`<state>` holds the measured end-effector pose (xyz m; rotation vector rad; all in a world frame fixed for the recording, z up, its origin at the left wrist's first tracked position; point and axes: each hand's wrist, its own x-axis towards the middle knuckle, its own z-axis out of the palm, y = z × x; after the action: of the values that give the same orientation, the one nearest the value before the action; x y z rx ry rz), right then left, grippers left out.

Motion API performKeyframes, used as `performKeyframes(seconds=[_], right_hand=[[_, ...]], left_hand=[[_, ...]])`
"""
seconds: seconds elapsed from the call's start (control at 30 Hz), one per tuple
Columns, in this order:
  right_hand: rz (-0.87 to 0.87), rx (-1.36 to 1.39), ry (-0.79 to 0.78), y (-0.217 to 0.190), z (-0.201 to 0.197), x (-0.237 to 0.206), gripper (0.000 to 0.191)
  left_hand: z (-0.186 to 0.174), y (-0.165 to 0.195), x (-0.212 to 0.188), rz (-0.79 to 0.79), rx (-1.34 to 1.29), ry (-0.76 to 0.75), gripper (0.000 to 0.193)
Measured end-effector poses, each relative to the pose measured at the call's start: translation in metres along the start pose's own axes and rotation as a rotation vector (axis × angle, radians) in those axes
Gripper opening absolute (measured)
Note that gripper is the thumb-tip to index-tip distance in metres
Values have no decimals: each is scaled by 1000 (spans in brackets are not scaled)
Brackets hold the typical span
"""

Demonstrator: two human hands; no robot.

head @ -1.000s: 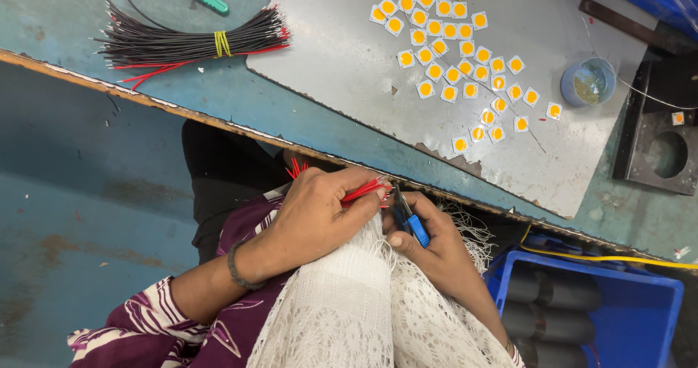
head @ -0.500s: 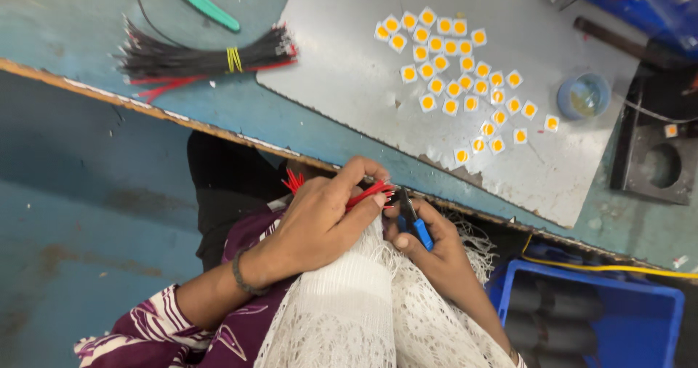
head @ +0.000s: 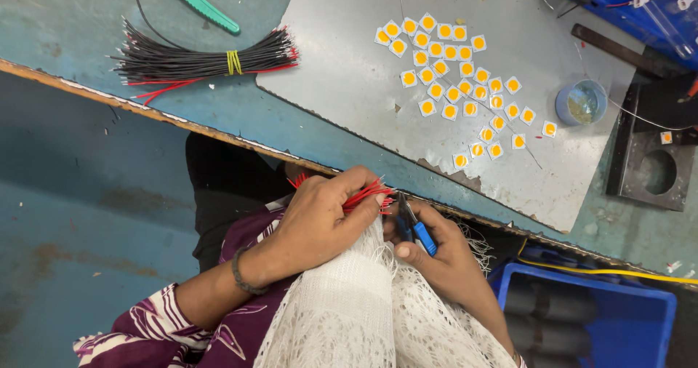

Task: The person sits at a factory workbench soldering red and black wires onto small yellow LED modules with a soldering iron. They strip insulation from wire ends with a hand tool, dip the stripped ends into a small container of flux or solder paste, and solder the wires to the modules one at a time.

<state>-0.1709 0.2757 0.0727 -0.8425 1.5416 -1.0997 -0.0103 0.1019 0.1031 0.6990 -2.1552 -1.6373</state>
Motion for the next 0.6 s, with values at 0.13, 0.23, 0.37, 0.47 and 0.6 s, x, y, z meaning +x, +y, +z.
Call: performKeyframes(seconds=[0.13, 0.23, 0.37, 0.47, 0.6], right_hand=[[-10, -69, -16, -2, -3, 1, 54], [-12, -105, -33, -3, -3, -1, 52], [24, -76, -34, -3, -1, -1, 51], [38, -76, -40, -2, 0, 0, 50], [65, -58, -36, 1, 3, -1, 51]], left_hand=[[3, 0, 1, -2, -3, 4, 17], [4, 0, -1, -14, 9, 5, 17], [2, -2, -2, 10, -2, -1, 16], [1, -2, -4, -39, -10, -19, 18], [0, -4, -5, -9, -27, -18, 21]])
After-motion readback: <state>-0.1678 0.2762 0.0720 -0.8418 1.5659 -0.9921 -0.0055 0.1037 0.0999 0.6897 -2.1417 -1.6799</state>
